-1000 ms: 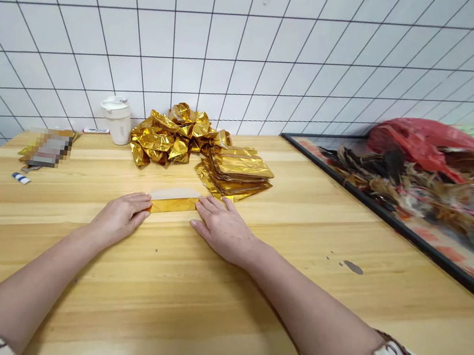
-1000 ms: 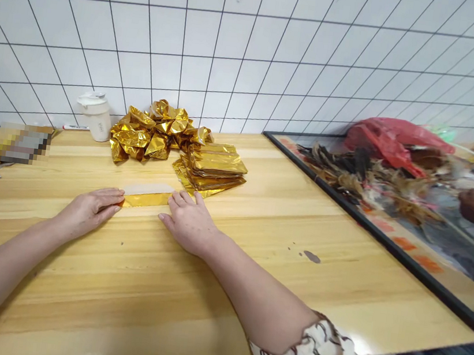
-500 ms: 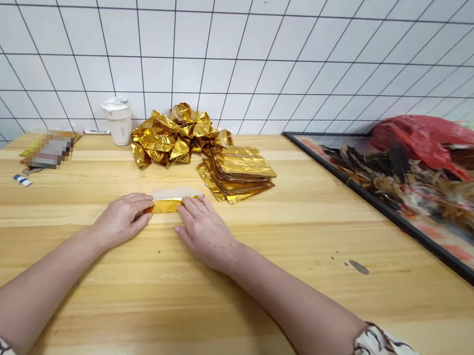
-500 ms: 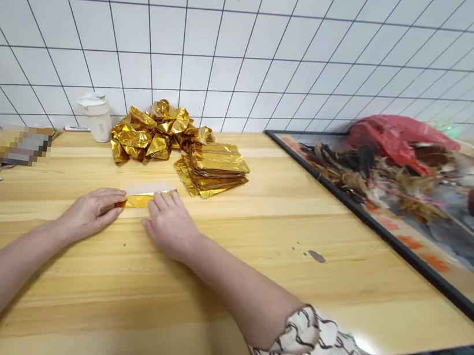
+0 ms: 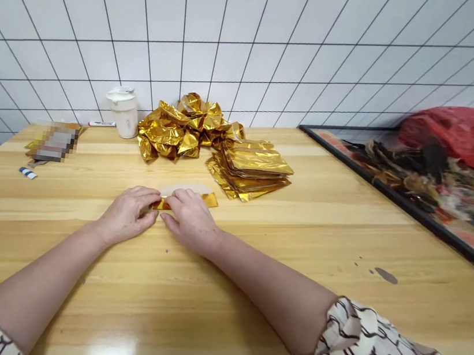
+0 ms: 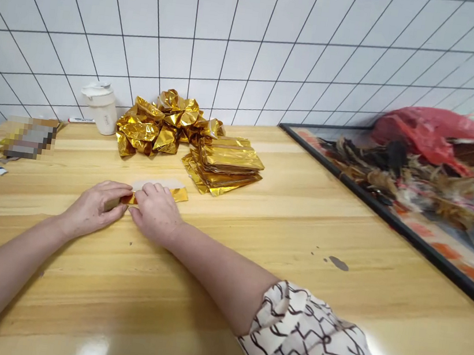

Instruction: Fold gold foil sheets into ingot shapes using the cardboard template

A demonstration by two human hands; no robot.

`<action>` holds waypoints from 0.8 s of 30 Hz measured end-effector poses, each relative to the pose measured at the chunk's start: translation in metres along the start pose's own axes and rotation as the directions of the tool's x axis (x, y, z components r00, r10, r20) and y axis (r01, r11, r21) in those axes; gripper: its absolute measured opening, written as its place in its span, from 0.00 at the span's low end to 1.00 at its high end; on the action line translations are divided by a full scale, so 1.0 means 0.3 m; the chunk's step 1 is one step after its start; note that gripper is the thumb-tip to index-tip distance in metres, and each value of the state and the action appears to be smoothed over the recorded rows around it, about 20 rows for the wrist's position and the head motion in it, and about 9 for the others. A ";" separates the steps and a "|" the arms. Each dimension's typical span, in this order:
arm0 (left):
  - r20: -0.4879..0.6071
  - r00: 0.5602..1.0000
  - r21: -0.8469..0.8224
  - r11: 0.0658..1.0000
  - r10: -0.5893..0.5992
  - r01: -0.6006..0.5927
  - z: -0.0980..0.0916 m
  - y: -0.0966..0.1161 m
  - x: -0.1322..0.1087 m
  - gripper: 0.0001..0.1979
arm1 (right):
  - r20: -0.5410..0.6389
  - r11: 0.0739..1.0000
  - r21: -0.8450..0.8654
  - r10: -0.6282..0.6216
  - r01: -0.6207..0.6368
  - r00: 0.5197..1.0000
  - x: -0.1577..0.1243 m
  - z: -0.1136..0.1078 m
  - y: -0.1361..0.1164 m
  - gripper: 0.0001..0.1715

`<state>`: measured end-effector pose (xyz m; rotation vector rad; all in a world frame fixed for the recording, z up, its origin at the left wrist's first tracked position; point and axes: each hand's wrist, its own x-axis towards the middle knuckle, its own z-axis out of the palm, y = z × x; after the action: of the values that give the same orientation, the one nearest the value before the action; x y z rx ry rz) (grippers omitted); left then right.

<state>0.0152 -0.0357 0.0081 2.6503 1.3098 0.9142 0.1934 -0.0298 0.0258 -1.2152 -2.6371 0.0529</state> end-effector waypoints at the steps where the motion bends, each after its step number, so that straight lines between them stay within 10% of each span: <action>1: -0.006 1.000 -0.007 1.000 0.004 -0.004 -0.001 0.000 0.001 0.12 | -0.006 1.000 0.018 0.008 -0.008 1.000 0.001 0.004 0.004 0.13; 24: -0.097 0.993 -0.082 0.994 0.066 -0.074 0.008 0.013 -0.001 0.10 | -0.121 0.983 0.182 0.005 0.018 0.993 -0.005 0.036 0.029 0.08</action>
<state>0.0191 -0.0379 0.0071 2.6334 1.1729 1.0910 0.1984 -0.0245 0.0140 -1.1124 -2.4704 0.2088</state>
